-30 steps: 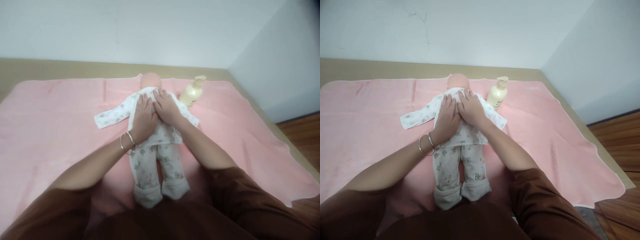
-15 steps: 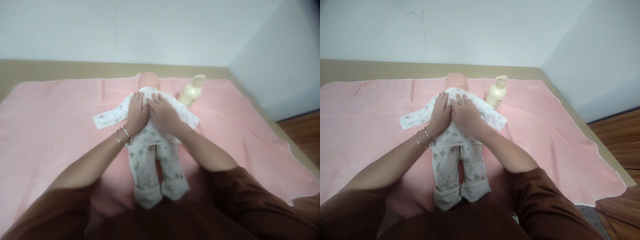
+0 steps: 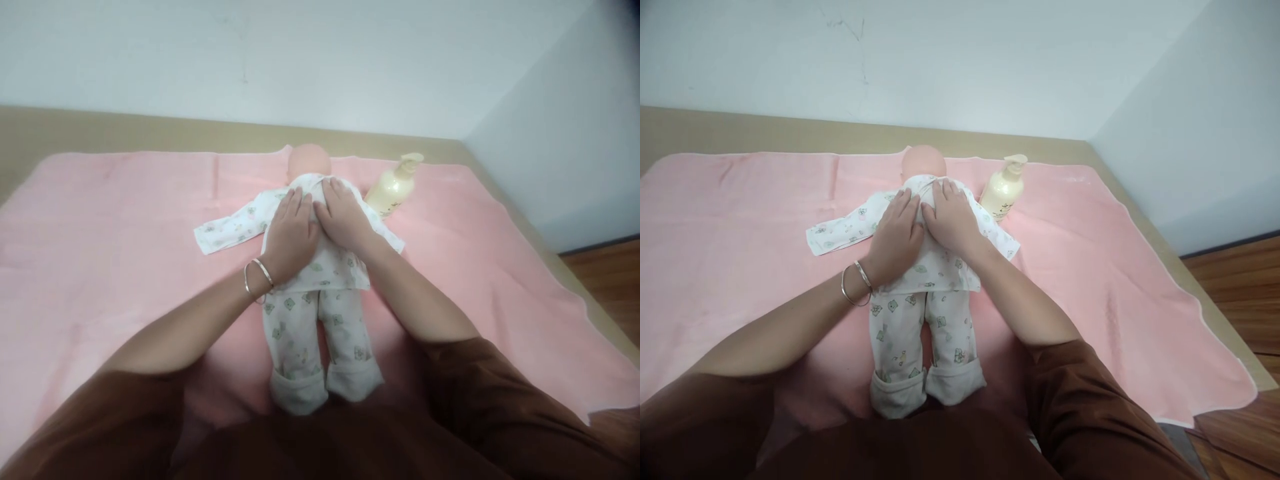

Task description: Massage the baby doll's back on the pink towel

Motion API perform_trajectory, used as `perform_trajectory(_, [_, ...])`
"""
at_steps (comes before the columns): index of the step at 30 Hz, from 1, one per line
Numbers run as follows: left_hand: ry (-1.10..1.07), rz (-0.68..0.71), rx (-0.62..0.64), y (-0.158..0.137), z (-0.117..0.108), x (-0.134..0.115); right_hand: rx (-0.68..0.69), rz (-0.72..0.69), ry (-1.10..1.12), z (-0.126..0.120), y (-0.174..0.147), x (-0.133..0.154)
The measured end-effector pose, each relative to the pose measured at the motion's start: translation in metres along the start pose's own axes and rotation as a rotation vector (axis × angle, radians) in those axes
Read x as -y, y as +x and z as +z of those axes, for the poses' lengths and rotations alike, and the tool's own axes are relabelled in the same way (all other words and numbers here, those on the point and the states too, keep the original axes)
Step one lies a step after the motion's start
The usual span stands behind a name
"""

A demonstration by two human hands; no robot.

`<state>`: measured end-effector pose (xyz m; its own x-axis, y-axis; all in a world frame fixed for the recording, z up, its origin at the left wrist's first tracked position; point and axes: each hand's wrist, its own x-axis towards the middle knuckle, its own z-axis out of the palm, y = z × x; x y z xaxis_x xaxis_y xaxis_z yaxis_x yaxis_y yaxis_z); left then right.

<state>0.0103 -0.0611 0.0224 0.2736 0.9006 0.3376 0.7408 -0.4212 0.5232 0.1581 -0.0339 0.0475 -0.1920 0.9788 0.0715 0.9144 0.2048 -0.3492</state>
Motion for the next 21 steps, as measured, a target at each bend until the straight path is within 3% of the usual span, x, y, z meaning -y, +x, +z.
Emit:
perform_trajectory(6, [-0.094, -0.182, 0.052, 0.026, -0.013, 0.017, -0.074, -0.079, -0.164, 0.005, -0.027, 0.022])
perform_trajectory(11, [-0.125, -0.196, 0.021, 0.034, -0.011, 0.03, -0.054, -0.11, -0.198, 0.006, -0.048, 0.039])
perform_trajectory(16, [-0.052, -0.105, 0.02, 0.027, 0.0, 0.031, 0.008, -0.07, -0.013, 0.0, -0.025, 0.023])
perform_trajectory(21, [-0.051, -0.055, 0.084, 0.005, -0.005, 0.001, 0.043, 0.009, 0.098, -0.005, 0.004, -0.002])
